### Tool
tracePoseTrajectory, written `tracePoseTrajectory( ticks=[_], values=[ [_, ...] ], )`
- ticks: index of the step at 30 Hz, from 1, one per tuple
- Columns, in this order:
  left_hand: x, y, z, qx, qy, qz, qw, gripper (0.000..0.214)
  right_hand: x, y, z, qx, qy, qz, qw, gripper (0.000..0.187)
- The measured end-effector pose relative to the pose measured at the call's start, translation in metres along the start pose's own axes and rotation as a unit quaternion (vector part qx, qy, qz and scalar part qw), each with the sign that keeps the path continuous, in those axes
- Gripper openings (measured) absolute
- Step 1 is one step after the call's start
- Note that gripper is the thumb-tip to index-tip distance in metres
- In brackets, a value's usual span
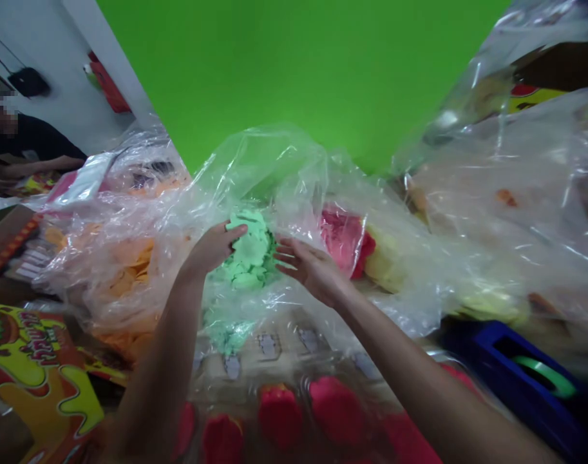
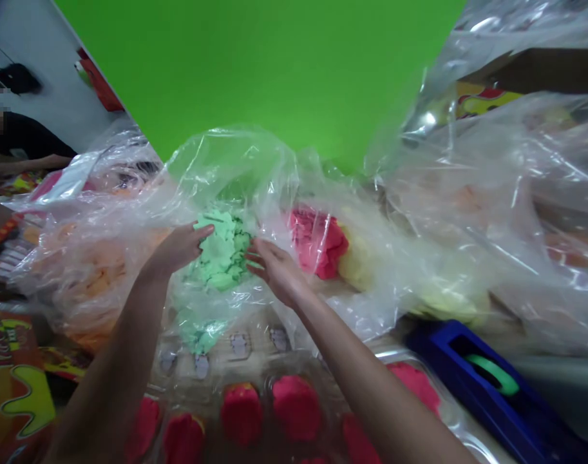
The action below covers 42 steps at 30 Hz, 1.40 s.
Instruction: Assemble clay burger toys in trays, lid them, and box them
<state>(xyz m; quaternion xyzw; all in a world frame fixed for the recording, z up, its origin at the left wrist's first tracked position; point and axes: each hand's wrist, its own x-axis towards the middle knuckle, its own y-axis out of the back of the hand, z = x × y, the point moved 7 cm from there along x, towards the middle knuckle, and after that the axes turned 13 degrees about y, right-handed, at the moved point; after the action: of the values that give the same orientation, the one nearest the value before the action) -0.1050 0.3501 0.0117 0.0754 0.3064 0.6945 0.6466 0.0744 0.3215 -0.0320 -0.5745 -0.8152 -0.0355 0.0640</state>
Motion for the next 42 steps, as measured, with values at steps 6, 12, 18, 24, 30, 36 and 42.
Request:
tracePoseTrajectory(
  ticks=[6, 12, 18, 24, 30, 36, 42],
  values=[
    [-0.092, -0.034, 0.018, -0.035, 0.019, -0.091, 0.995, 0.026, -0.047, -0.054, -0.041, 0.475, -0.117, -0.073, 0.869, 0.061],
    [-0.166, -0.016, 0.019, 0.064, -0.119, 0.115, 0.984, 0.023, -0.117, -0.060, -0.067, 0.501, -0.151, -0.066, 0.849, 0.055],
    [-0.257, -0.060, 0.034, 0.261, -0.429, 0.103, 0.859, 0.024, -0.157, -0.055, -0.057, 0.501, -0.199, 0.002, 0.842, 0.044],
    [-0.249, -0.059, -0.002, 0.031, -0.253, 0.023, 0.967, 0.015, -0.184, -0.045, -0.030, 0.466, -0.244, 0.109, 0.843, 0.029],
    [-0.221, -0.050, -0.087, -0.293, 0.060, -0.026, 0.954, 0.022, -0.231, 0.008, 0.001, 0.409, -0.230, 0.223, 0.854, 0.026],
    [-0.217, -0.099, -0.116, 0.050, 0.053, -0.089, 0.993, 0.016, -0.261, 0.037, 0.010, 0.362, -0.243, 0.264, 0.860, 0.028],
    [-0.212, -0.098, -0.108, 0.165, -0.022, 0.027, 0.986, 0.017, -0.266, 0.024, 0.008, 0.398, -0.238, 0.265, 0.845, 0.029]
  ],
)
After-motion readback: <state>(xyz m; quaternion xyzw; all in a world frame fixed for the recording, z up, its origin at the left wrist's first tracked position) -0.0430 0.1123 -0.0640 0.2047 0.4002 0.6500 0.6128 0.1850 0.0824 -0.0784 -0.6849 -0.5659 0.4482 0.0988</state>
